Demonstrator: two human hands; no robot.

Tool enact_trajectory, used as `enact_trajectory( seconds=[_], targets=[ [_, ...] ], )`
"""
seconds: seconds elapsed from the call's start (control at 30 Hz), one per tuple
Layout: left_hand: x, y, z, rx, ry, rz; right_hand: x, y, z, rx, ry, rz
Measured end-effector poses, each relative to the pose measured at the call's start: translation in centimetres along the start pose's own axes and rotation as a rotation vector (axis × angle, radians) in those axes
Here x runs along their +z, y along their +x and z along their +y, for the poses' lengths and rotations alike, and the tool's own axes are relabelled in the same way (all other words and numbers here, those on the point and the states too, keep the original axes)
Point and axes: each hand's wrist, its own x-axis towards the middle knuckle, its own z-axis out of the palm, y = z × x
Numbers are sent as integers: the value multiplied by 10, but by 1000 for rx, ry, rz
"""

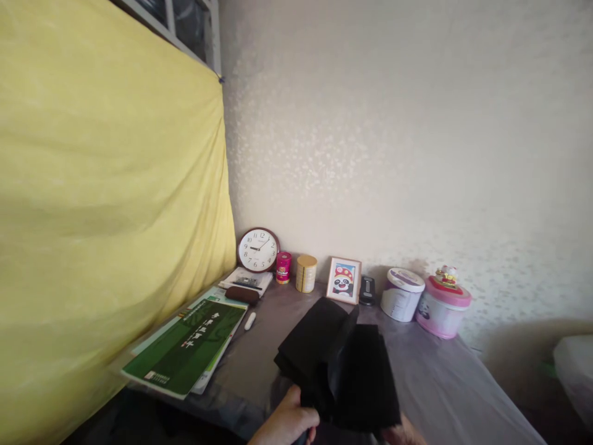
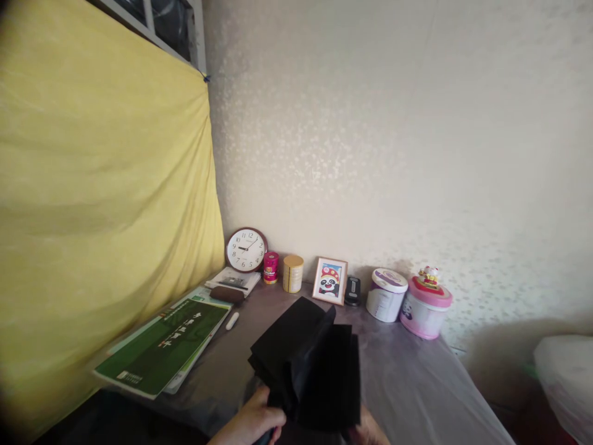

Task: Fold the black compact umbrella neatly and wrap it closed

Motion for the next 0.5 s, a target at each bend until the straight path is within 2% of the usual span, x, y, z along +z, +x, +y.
enact_trajectory(
  seconds=[0.07,0.13,0.33,0.43,0.5],
  targets=[
    [8,4,-2,22,97,36,1,4,-8,89,2,-194],
    [14,6,-3,38,219,65,-5,5,-14,134,-3,-307],
    [32,13,-8,152,649,158,-52,-19,-5,219,-40,-303],
    [43,14,-8,128,802,169,-76,-36,2,257,-77,-275],
    [47,14,-9,117,891,174,-89,-42,4,248,-188,-197]
  ],
)
